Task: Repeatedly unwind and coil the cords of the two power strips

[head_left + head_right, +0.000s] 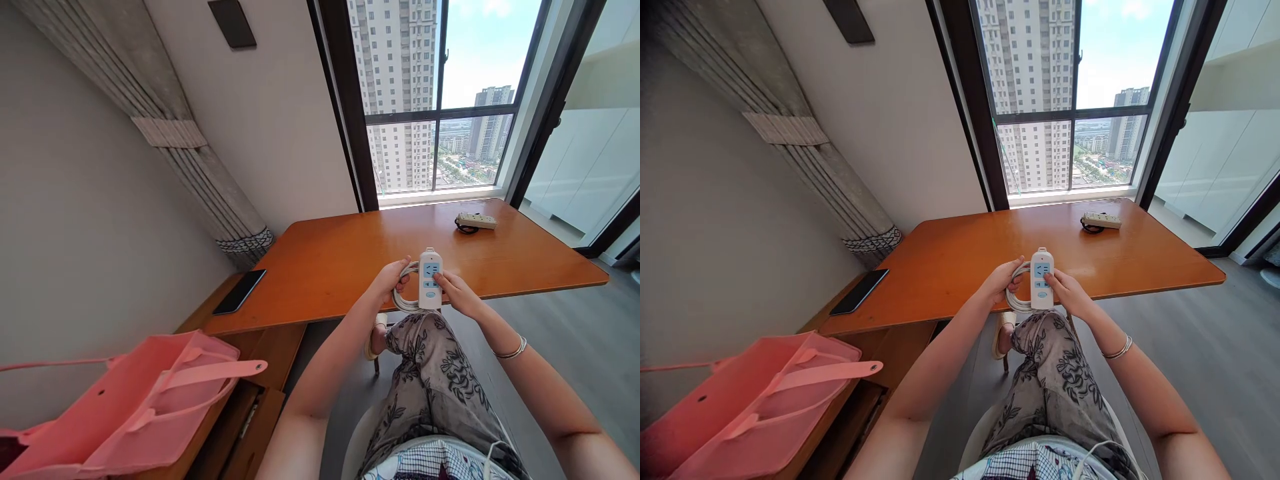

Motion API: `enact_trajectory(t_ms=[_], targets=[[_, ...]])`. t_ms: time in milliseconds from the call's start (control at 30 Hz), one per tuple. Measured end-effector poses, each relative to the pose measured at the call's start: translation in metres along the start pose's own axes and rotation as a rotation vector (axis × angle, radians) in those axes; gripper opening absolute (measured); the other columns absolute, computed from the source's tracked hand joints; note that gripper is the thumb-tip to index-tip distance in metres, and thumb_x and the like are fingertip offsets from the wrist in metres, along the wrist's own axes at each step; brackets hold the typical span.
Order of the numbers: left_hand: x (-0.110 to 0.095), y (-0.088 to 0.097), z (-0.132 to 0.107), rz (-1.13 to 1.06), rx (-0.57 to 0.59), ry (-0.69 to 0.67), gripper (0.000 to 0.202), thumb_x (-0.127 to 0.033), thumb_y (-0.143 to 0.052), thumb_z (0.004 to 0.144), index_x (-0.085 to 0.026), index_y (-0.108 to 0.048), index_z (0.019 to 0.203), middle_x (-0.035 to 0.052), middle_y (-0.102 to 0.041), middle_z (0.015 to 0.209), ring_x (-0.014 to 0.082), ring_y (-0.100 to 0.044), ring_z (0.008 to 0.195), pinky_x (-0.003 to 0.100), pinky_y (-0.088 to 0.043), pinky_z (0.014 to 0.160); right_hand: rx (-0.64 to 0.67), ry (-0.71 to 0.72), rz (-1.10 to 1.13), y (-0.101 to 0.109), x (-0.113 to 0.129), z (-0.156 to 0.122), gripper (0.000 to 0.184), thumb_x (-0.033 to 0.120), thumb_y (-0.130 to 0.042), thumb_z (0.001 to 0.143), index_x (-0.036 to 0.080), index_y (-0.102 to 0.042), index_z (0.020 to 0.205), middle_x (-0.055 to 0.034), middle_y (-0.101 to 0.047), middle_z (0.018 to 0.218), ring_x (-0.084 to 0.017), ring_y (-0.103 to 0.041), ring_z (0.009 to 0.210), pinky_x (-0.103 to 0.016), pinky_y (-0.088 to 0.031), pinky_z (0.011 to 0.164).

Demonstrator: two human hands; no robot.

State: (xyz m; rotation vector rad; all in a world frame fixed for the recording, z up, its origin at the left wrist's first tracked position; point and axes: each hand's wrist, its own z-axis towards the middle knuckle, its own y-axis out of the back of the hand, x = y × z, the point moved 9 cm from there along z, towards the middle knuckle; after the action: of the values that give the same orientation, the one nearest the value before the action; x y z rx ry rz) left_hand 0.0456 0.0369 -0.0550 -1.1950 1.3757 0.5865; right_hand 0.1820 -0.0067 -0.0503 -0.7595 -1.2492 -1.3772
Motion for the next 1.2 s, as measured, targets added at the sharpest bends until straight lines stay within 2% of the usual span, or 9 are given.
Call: enact_trajectory(t_ms=[167, 333, 400, 567, 733, 867, 1000, 1100, 1200], targets=[[-0.013, 0.000, -0.005, -0.062, -0.064, -0.115, 0.032, -0.041, -0.078, 0.076, -0.018, -0.055, 0.081, -0.0101, -0.041, 0.044, 0.0029, -0.027, 0.032, 0.017, -0.014, 0.037, -0.006, -0.002, 0.073, 0.000, 0.001, 0.004, 0.066, 0.077, -0.048, 0.085, 0.018, -0.069, 0.104, -0.0062, -0.071, 0.099, -0.023, -0.063, 0.094, -0.034, -0.050, 0.084], [-0.017, -0.002, -0.008, -0.101, -0.071, -0.155, 0.033, -0.040, -0.077, 0.076, -0.020, -0.051, 0.082, -0.0117, -0.040, 0.044, 0.0026, -0.027, 0.032, 0.015, -0.016, 0.037, -0.051, 0.019, 0.063, 0.003, 0.007, 0.003, 0.069, 0.080, -0.048, 0.083, 0.017, -0.068, 0.104, -0.0067, -0.070, 0.100, -0.023, -0.062, 0.095, -0.035, -0.050, 0.086], [-0.016, -0.004, -0.008, -0.106, -0.041, -0.136, 0.032, -0.044, -0.072, 0.081, -0.018, -0.055, 0.086, -0.0087, -0.046, 0.046, 0.0034, -0.031, 0.032, 0.016, -0.020, 0.037, -0.094, 0.016, 0.043, 0.006, 0.006, 0.003, 0.070, 0.081, -0.047, 0.083, 0.017, -0.067, 0.104, -0.0067, -0.070, 0.099, -0.023, -0.062, 0.093, -0.034, -0.050, 0.083], [-0.007, -0.003, -0.006, -0.132, -0.024, -0.095, 0.035, -0.050, -0.064, 0.088, -0.015, -0.062, 0.093, 0.0046, -0.068, 0.066, 0.0117, -0.057, 0.047, 0.022, -0.044, 0.048, -0.156, -0.010, 0.085, 0.012, 0.000, 0.004, 0.070, 0.083, -0.048, 0.080, 0.018, -0.066, 0.099, -0.0057, -0.069, 0.091, -0.021, -0.061, 0.084, -0.031, -0.049, 0.074], [0.009, 0.005, -0.008, -0.249, -0.157, -0.122, 0.035, -0.047, -0.062, 0.091, -0.014, -0.064, 0.079, 0.0042, -0.066, 0.064, 0.0116, -0.060, 0.054, 0.023, -0.048, 0.055, -0.281, -0.040, 0.162, 0.023, -0.006, 0.004, 0.069, 0.086, -0.050, 0.075, 0.021, -0.064, 0.095, -0.0036, -0.066, 0.084, -0.020, -0.060, 0.077, -0.030, -0.050, 0.067], [0.012, 0.002, -0.012, -0.379, -0.246, -0.204, 0.037, -0.050, -0.064, 0.088, -0.014, -0.064, 0.078, -0.0013, -0.057, 0.055, 0.0099, -0.056, 0.053, 0.022, -0.045, 0.056, -0.284, -0.119, 0.242, 0.018, -0.013, 0.004, 0.072, 0.088, -0.052, 0.071, 0.023, -0.062, 0.097, -0.0026, -0.064, 0.081, -0.019, -0.059, 0.071, -0.029, -0.050, 0.059], [0.013, -0.002, -0.014, -0.439, -0.266, -0.208, 0.039, -0.053, -0.066, 0.085, -0.016, -0.057, 0.075, -0.0067, -0.045, 0.049, 0.0071, -0.046, 0.043, 0.021, -0.039, 0.049, -0.258, -0.086, 0.280, 0.012, -0.008, 0.003, 0.070, 0.086, -0.054, 0.073, 0.023, -0.062, 0.100, -0.0035, -0.067, 0.085, -0.020, -0.063, 0.077, -0.030, -0.053, 0.066], [0.010, 0.002, -0.015, -0.458, -0.300, -0.256, 0.038, -0.049, -0.069, 0.083, -0.020, -0.047, 0.072, -0.0101, -0.040, 0.049, 0.0037, -0.032, 0.035, 0.019, -0.031, 0.043, -0.241, -0.076, 0.293, 0.008, -0.005, 0.002, 0.069, 0.085, -0.054, 0.073, 0.022, -0.062, 0.100, -0.0037, -0.068, 0.087, -0.020, -0.065, 0.081, -0.031, -0.054, 0.071], [0.008, 0.007, -0.015, -0.434, -0.318, -0.299, 0.041, -0.047, -0.068, 0.083, -0.021, -0.039, 0.068, -0.0121, -0.031, 0.046, 0.0030, -0.024, 0.033, 0.019, -0.027, 0.041, -0.225, -0.062, 0.285, 0.005, -0.003, 0.002, 0.070, 0.085, -0.056, 0.073, 0.022, -0.062, 0.102, -0.0037, -0.069, 0.089, -0.020, -0.065, 0.083, -0.031, -0.055, 0.073]])
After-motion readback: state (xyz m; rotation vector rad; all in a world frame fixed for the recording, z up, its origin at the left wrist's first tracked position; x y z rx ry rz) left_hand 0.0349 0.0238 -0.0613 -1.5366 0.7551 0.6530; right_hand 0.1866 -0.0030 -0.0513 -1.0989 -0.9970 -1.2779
